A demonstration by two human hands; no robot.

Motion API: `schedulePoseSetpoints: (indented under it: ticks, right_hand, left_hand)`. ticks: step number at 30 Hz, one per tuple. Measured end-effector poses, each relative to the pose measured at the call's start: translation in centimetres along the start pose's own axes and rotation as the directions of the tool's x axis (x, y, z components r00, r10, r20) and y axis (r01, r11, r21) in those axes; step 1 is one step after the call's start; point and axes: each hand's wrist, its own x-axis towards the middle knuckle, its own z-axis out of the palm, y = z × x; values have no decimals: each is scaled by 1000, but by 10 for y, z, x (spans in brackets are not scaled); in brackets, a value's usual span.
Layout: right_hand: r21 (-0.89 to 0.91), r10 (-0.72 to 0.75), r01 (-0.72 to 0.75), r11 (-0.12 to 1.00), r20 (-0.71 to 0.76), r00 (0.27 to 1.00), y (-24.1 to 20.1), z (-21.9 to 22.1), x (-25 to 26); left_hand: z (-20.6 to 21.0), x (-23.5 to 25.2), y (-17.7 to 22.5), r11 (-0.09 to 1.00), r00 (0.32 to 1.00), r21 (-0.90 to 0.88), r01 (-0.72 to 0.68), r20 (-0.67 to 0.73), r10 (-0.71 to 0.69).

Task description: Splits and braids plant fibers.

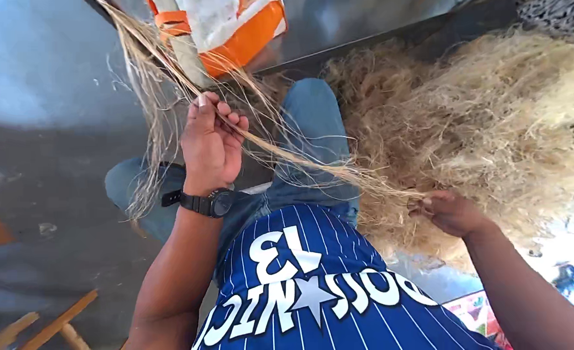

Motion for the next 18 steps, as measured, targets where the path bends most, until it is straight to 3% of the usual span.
schedulePoseSetpoints:
  ticks: [2, 5, 7, 10, 11, 13, 15, 16, 17, 18]
  right_hand:
    - [-260, -16, 19, 965, 15, 1000, -34, 9, -4]
    - [-736, 109, 64, 674, 184, 977, -81, 22, 13]
    - [-862, 121, 126, 492, 210, 970, -82, 22, 35]
    - [-973, 68, 59, 223, 76, 995, -96, 28, 60]
    - [-976, -15, 92, 196, 91, 996, -110, 39, 68]
    - [-902, -237, 316, 293, 252, 938, -145, 77, 81]
    - [-715, -490, 595, 366, 395, 777, -181, 134, 97]
    - [-674, -562, 654, 344, 410, 718, -206, 173, 98]
    - [-742, -482, 588, 322, 406, 776, -247, 218, 84]
    - [-866, -97, 348, 359, 336, 937, -311, 272, 64]
  left_hand:
    - [3, -7, -4, 1000, 1000, 23, 10, 0, -10]
    - [4, -23, -6, 998, 997, 30, 58, 43, -59]
    - [-2, -50, -4, 989, 979, 72, 131, 150, -140]
    - [3, -89, -3, 980, 955, 80, 181, 223, -194]
    - [6, -99, -4, 979, 954, 64, 192, 220, -201]
    - [11, -116, -8, 972, 950, 30, 235, 205, -236]
    - [15, -124, -14, 963, 945, 13, 268, 193, -265]
    - [17, -125, -17, 962, 945, 9, 274, 184, -271]
    - [19, -125, -19, 963, 948, 10, 271, 172, -268]
    - [20, -125, -20, 965, 952, 11, 263, 159, -261]
